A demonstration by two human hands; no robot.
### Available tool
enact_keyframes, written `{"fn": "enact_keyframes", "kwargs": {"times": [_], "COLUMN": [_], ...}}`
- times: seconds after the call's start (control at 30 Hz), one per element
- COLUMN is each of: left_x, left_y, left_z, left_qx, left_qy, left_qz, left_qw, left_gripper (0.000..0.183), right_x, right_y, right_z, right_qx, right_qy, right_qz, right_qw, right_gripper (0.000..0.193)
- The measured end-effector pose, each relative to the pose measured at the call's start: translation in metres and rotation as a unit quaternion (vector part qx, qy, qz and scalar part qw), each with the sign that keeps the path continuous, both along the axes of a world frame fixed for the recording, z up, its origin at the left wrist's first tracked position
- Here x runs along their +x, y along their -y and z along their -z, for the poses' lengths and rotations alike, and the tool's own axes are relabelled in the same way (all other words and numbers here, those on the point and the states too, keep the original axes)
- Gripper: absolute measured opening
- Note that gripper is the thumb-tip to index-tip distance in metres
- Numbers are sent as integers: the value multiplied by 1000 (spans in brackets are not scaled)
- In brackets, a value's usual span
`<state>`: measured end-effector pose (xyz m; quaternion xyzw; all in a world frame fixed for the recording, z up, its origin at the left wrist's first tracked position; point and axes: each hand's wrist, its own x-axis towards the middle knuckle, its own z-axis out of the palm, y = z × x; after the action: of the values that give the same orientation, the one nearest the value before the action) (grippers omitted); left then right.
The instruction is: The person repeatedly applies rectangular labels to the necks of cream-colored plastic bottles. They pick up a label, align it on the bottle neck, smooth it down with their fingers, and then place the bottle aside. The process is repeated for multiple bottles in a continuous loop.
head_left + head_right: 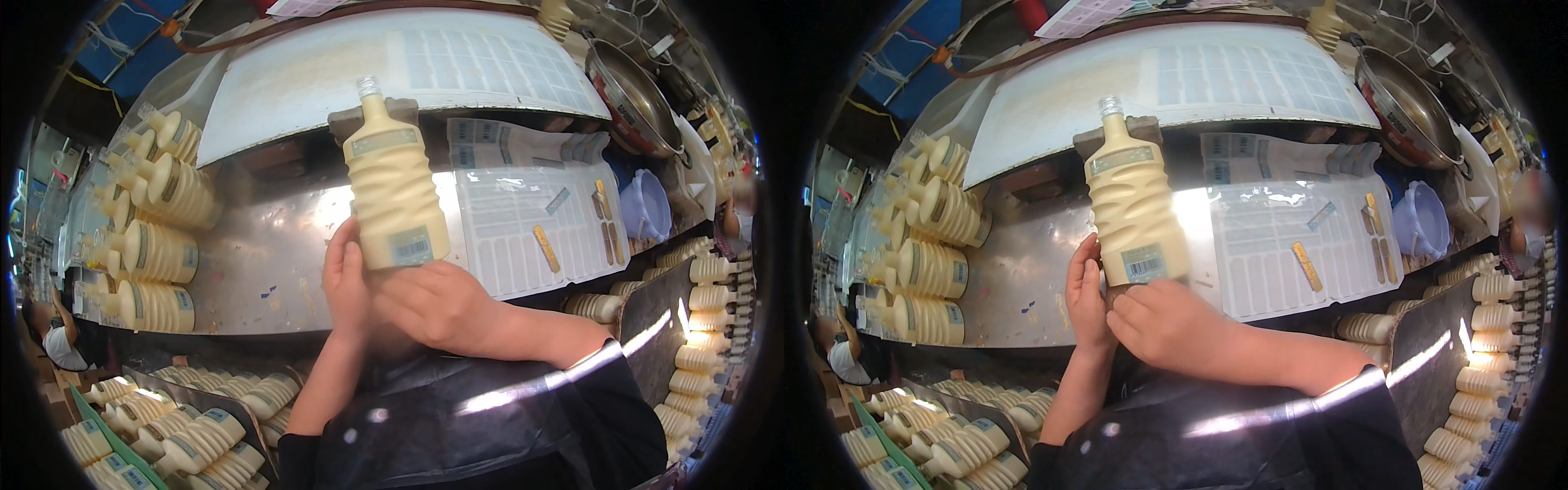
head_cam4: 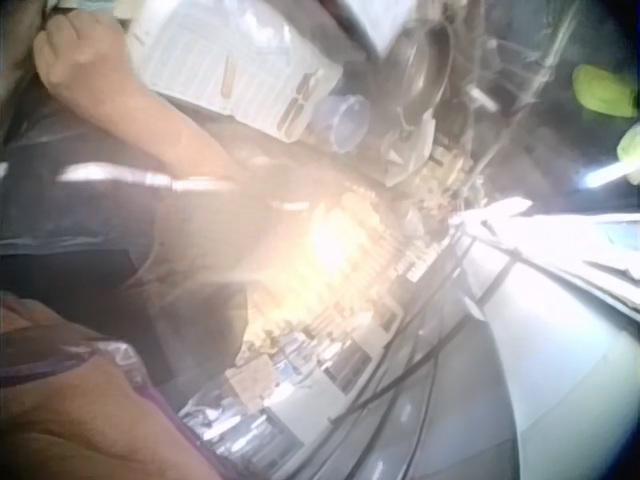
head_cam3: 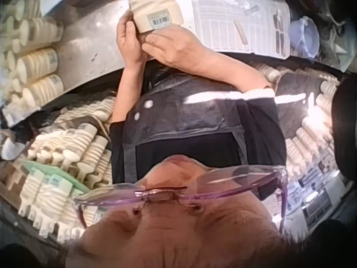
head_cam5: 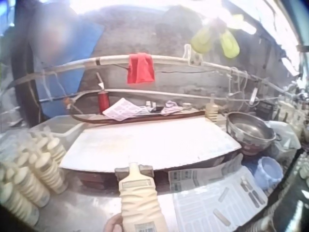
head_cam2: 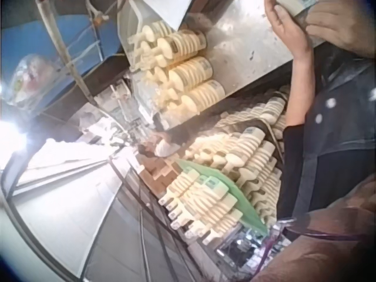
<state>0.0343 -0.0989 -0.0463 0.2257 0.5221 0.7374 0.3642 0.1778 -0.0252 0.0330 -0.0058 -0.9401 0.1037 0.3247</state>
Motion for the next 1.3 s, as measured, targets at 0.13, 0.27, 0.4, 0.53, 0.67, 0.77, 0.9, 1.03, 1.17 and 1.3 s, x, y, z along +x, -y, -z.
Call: {"fn": "enact_keyframes", "kwargs": {"times": [0.13,0.27,0.4,0.53,0.67,0.77,0.9,1.03,1.17,1.3], "left_x": [-1,6,18,16,17,18,8,5,-1,-10], "left_y": [0,-3,-17,-17,-19,-21,-21,-22,-17,-16], "left_z": [6,3,-5,-1,-7,-15,0,-5,-1,7], "left_qx": [-25,-67,-138,-132,-137,-155,-127,-79,-70,-54], "left_qy": [-128,-376,-528,-472,-436,-422,-317,-201,-178,-131], "left_qz": [-26,-75,-115,-86,-75,-73,-64,-40,-33,-33], "left_qw": [991,921,830,867,886,890,938,976,981,989], "left_gripper": [45,55,64,70,71,71,68,62,52,35], "right_x": [7,2,8,22,23,20,22,38,35,9], "right_y": [-10,-22,-15,-38,-43,-44,-51,-35,-20,-20], "right_z": [-15,-16,4,20,12,10,8,9,3,-19], "right_qx": [-139,-417,-296,-422,-399,-343,-163,-62,-46,-14], "right_qy": [19,-122,21,26,38,2,-80,-44,-43,-42], "right_qz": [56,218,316,338,349,333,208,66,30,100], "right_qw": [989,874,901,841,847,878,961,995,998,994], "right_gripper": [20,24,32,35,34,29,22,24,24,23]}}
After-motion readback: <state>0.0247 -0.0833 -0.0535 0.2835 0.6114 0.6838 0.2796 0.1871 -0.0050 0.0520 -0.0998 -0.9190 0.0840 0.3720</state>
